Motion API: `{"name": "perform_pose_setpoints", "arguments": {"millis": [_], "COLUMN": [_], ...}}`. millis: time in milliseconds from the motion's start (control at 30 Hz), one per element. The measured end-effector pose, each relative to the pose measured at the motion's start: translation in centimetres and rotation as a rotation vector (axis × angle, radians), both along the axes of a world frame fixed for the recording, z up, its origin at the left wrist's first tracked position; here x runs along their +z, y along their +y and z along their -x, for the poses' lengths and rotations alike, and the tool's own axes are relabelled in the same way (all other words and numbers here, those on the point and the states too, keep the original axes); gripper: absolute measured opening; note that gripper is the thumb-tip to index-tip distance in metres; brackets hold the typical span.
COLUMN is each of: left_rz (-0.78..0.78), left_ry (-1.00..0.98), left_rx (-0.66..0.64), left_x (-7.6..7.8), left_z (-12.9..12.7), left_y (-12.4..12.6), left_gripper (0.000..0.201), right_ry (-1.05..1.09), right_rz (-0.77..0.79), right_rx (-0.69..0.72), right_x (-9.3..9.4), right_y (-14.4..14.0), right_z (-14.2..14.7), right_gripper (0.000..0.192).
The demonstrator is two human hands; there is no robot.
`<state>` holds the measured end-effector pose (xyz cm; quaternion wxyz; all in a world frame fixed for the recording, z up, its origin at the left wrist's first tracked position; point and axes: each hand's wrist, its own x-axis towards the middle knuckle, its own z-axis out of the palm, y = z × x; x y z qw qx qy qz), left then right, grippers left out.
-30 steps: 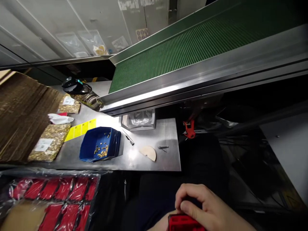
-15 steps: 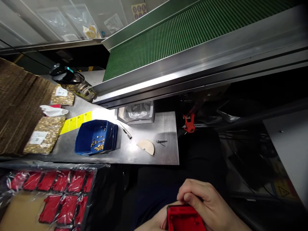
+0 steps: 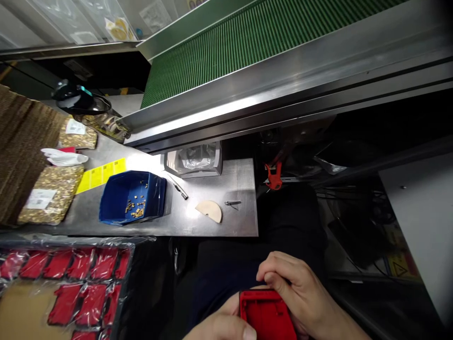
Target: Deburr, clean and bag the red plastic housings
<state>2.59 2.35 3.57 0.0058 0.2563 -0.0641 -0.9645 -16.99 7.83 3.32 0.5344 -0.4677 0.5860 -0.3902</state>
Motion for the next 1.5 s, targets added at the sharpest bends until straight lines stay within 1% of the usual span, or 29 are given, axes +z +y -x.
{"name": "perform_pose_setpoints", "arguments": {"millis": [67, 133, 200, 300, 400, 567, 667, 767, 933, 1000, 1100, 1133, 1200, 1267, 1300, 1333, 1367, 1400, 1433, 1467, 1500], "left_rz": [-0.005, -0.015, -0.026, -0.03, -0.009, 0.001, 0.007, 0.021, -0.018, -0.022, -0.014, -0.014, -0.015, -0.004, 0.0, -0.004, -0.015, -0.026, -0.03, -0.018, 0.008], "left_ry": [0.011, 0.023, 0.036, 0.052, 0.058, 0.088, 0.116, 0.084, 0.086, 0.071, 0.077, 0.089, 0.12, 0.157, 0.17, 0.175, 0.173, 0.167, 0.157, 0.143, 0.128], "left_rx": [0.003, 0.007, 0.015, 0.011, -0.005, -0.023, -0.013, -0.01, 0.017, 0.034, 0.019, 0.011, 0.009, 0.017, 0.022, 0.035, 0.056, 0.081, 0.11, 0.138, 0.163], "left_x": [-0.2, -0.5, -0.7, -0.8, -0.6, -0.3, 0.0, 0.3, 0.4, 0.4, 0.4, 0.3, 0.0, -0.4, -0.6, -0.7, -0.9, -1.0, -1.1, -1.1, -1.2], "left_z": [0.0, 0.0, 0.1, 0.3, 0.5, 0.9, 1.0, 1.0, 1.0, 1.1, 1.0, 1.0, 0.9, 0.8, 0.7, 0.5, 0.3, -0.1, -0.4, -0.8, -1.3], "left_y": [0.1, 0.2, 0.2, 0.2, 0.0, -0.3, -0.6, -0.7, -0.7, -0.7, -0.9, -1.0, -1.0, -0.9, -0.8, -0.7, -0.6, -0.6, -0.6, -0.7, -0.7], "left_gripper": [0.046, 0.054, 0.055, 0.054, 0.059, 0.064, 0.071, 0.07, 0.061, 0.058, 0.06, 0.06, 0.058, 0.057, 0.059, 0.062, 0.066, 0.07, 0.072, 0.074, 0.074], "right_ry": [-0.01, -0.081, -0.128, -0.025, 0.095, 0.02, 0.081, 0.128, 0.046, 0.084, 0.16, 0.154, 0.092, 0.06, 0.092, 0.153, 0.229, 0.308, 0.376, 0.428, 0.464], "right_rz": [-0.012, -0.053, -0.083, -0.037, 0.018, -0.025, 0.0, 0.043, 0.032, 0.053, 0.082, 0.082, 0.075, 0.14, 0.203, 0.278, 0.339, 0.351, 0.304, 0.215, 0.111], "right_rx": [-0.008, 0.017, 0.037, 0.0, -0.053, -0.01, -0.045, -0.081, -0.024, -0.046, -0.1, -0.098, -0.049, -0.017, -0.031, -0.075, -0.148, -0.236, -0.312, -0.361, -0.377], "right_x": [-0.2, -0.3, -0.3, -0.4, -0.5, -0.6, -0.8, -0.8, -0.7, -0.8, -0.8, -0.8, -0.7, -0.7, -0.8, -1.0, -1.4, -1.9, -2.5, -3.2, -4.0], "right_y": [0.2, 0.4, 0.5, 0.5, 0.6, 0.9, 1.1, 1.1, 0.9, 0.8, 0.6, 0.6, 0.5, 0.9, 1.2, 1.5, 1.9, 2.2, 2.2, 2.0, 1.5], "right_z": [0.0, 0.0, 0.0, -0.1, 0.0, 0.1, 0.1, 0.1, 0.0, 0.0, -0.2, -0.2, -0.3, -0.2, 0.0, 0.4, 0.8, 1.3, 1.8, 2.2, 2.5], "right_gripper": [0.025, 0.026, 0.025, 0.024, 0.024, 0.021, 0.02, 0.019, 0.018, 0.017, 0.016, 0.016, 0.018, 0.018, 0.018, 0.017, 0.016, 0.016, 0.016, 0.016, 0.015]}}
